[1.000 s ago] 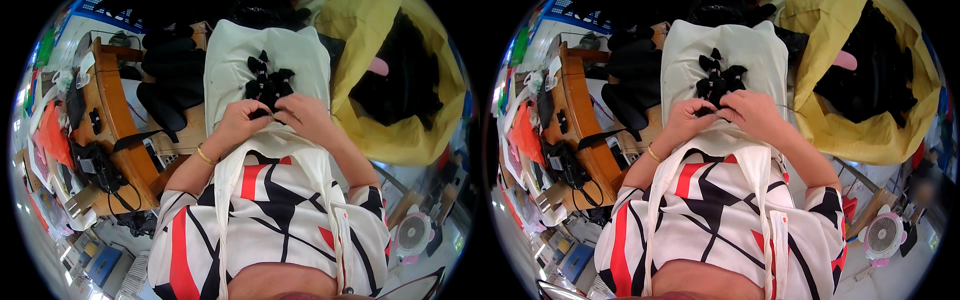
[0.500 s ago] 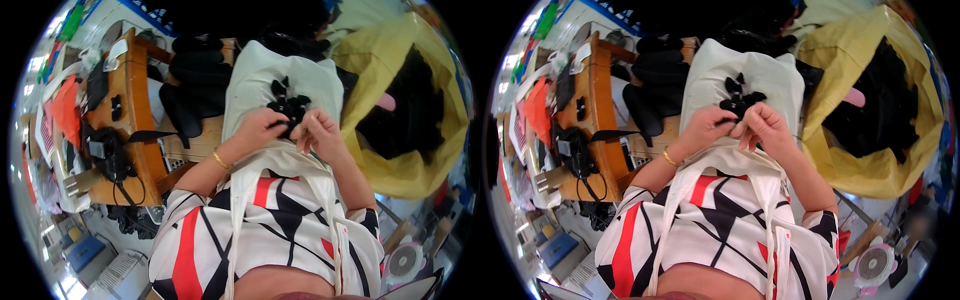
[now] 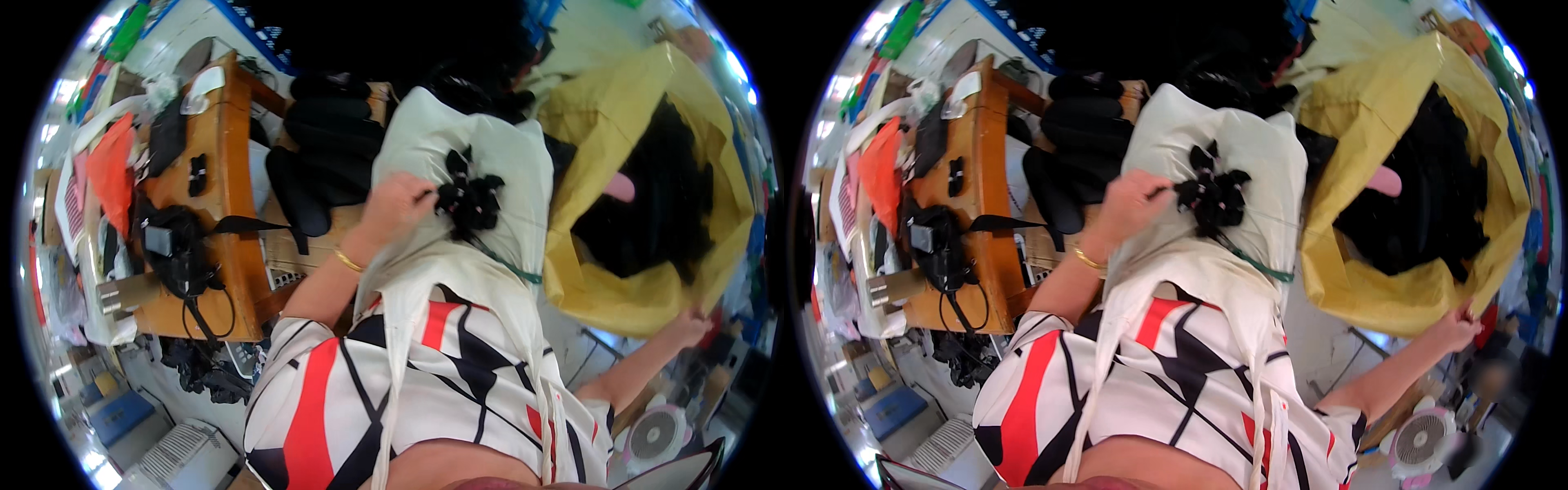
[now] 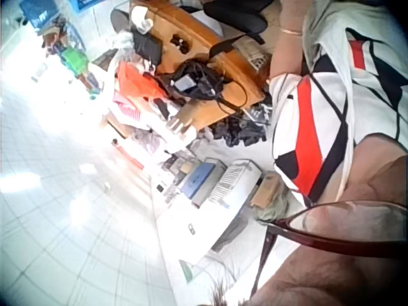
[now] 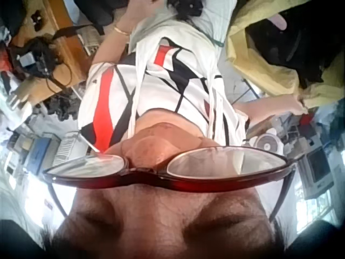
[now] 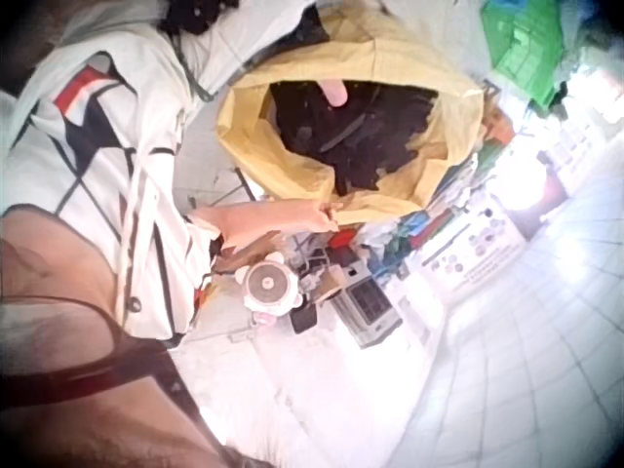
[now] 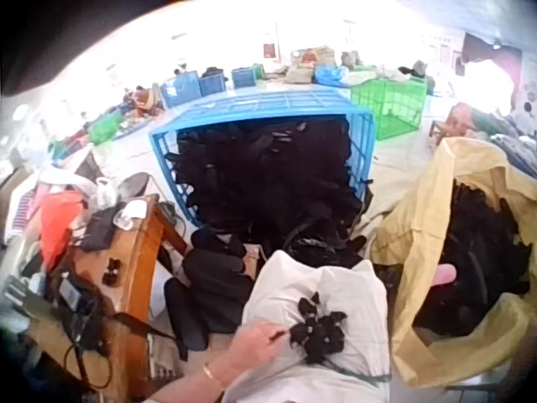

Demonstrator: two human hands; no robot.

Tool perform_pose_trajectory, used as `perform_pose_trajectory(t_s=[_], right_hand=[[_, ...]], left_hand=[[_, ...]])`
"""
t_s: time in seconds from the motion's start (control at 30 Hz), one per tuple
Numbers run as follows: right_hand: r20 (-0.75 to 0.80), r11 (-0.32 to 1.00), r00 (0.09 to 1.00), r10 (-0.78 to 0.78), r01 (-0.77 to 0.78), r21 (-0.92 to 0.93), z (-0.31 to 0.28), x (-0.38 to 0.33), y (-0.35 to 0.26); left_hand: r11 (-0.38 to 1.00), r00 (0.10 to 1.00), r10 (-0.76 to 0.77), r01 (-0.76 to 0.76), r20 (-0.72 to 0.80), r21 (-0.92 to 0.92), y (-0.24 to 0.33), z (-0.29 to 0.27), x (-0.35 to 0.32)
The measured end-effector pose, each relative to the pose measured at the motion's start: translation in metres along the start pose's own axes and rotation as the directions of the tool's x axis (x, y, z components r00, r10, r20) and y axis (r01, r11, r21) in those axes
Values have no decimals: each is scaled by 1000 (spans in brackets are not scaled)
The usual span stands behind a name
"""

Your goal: The person sits on the floor in a workshop and sews a black shoe using a needle and thread. They handle a small black fabric piece and a shoe, performing repetitive stitching motions on the shoe's upper part.

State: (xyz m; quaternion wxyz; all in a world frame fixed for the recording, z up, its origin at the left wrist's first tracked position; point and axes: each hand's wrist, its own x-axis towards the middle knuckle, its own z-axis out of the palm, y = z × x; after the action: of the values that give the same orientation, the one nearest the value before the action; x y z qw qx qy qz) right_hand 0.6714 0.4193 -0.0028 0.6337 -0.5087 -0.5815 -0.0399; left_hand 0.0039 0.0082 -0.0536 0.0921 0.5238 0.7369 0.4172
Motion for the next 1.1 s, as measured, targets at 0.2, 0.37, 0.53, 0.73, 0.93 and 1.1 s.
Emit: perform_pose_trajectory(t_s=[0.2, 0.37, 0.53, 0.73, 0.93, 1.1], right_hand=[[689, 558, 634, 350, -732, 390, 109, -166, -173], [977, 818, 156, -148, -536, 210, 143, -294, -360], [931, 849, 18, -364, -405, 340, 167, -308, -398], [995, 646, -35, -95, -762, 35, 175, -312, -364], [995, 710, -72, -69, -704, -1, 178, -321, -366], [994, 750, -74, -83, -661, 13, 180, -315, -367]], left_hand=[[856, 966, -228, 258, 120, -448, 7, 27, -1], [820, 951, -69, 225, 301, -527, 34, 34, 8], [728, 921, -356, 380, 159, -571, 14, -7, 11], [601, 570, -407, 756, -714, 260, -171, -89, -44], [282, 257, -747, 958, -613, 57, -227, -93, -76], [432, 344, -754, 901, -560, -28, -179, -95, -70]])
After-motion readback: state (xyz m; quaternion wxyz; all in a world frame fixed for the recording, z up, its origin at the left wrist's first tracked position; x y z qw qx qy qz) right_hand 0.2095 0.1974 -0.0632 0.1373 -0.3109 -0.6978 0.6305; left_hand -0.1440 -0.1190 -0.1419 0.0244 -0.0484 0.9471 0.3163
